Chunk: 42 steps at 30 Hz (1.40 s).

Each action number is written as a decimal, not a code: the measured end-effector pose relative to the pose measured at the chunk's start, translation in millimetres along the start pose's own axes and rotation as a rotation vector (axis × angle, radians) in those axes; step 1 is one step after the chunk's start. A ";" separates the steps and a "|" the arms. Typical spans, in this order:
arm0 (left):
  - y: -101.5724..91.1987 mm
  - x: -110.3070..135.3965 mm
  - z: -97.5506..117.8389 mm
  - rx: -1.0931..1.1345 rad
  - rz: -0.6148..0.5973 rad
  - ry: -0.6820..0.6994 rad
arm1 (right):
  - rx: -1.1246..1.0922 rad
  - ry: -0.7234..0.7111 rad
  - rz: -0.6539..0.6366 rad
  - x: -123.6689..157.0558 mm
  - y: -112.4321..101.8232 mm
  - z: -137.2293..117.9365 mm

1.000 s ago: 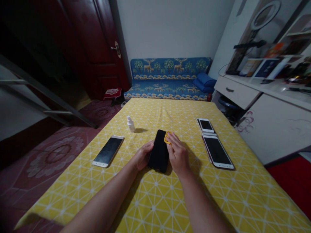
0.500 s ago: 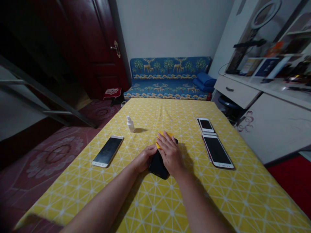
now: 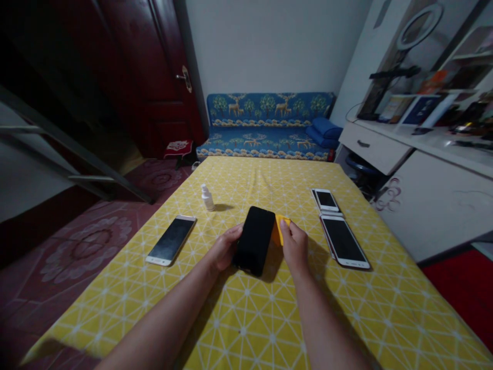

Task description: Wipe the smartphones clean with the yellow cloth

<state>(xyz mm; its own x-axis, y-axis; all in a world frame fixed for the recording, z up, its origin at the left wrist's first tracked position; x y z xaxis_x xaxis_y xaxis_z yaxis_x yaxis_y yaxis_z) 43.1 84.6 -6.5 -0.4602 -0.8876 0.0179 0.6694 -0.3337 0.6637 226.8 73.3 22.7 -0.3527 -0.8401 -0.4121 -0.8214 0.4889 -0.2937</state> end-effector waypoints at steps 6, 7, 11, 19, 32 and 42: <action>-13.6 -4.0 3.0 0.144 0.084 0.011 | -0.357 0.217 -0.042 12.5 21.1 16.4; -14.3 -4.2 2.0 0.162 0.092 0.006 | -0.404 0.244 -0.026 13.4 22.5 20.2; -18.0 -4.2 -5.5 0.208 0.173 -0.041 | -0.450 0.268 0.002 14.9 23.9 24.4; -34.5 -2.9 -8.3 0.325 0.413 -0.110 | -0.317 -0.266 -0.397 39.1 47.5 -51.7; -32.2 -1.3 -5.8 0.265 0.410 -0.116 | -0.177 -0.640 -0.489 53.5 42.1 -78.7; -17.8 0.7 -6.9 0.039 0.213 -0.090 | -0.088 -0.474 -0.196 24.9 25.8 -51.0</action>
<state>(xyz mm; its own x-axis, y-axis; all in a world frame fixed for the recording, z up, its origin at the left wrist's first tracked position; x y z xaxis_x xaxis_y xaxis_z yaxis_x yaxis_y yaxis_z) 34.9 87.7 -23.5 -0.3620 -0.9043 0.2263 0.7349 -0.1276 0.6660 174.0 53.1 48.8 0.0364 -0.7049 -0.7084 -0.8933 0.2949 -0.3393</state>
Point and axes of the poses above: each hand's wrist, its own x-axis away from the middle knuckle, its own y-axis out of the palm, z = x × y, the point moved 7 cm from there along -x, towards the middle knuckle, and after that the axes turned 2 degrees about -x, right-handed, at the moved point
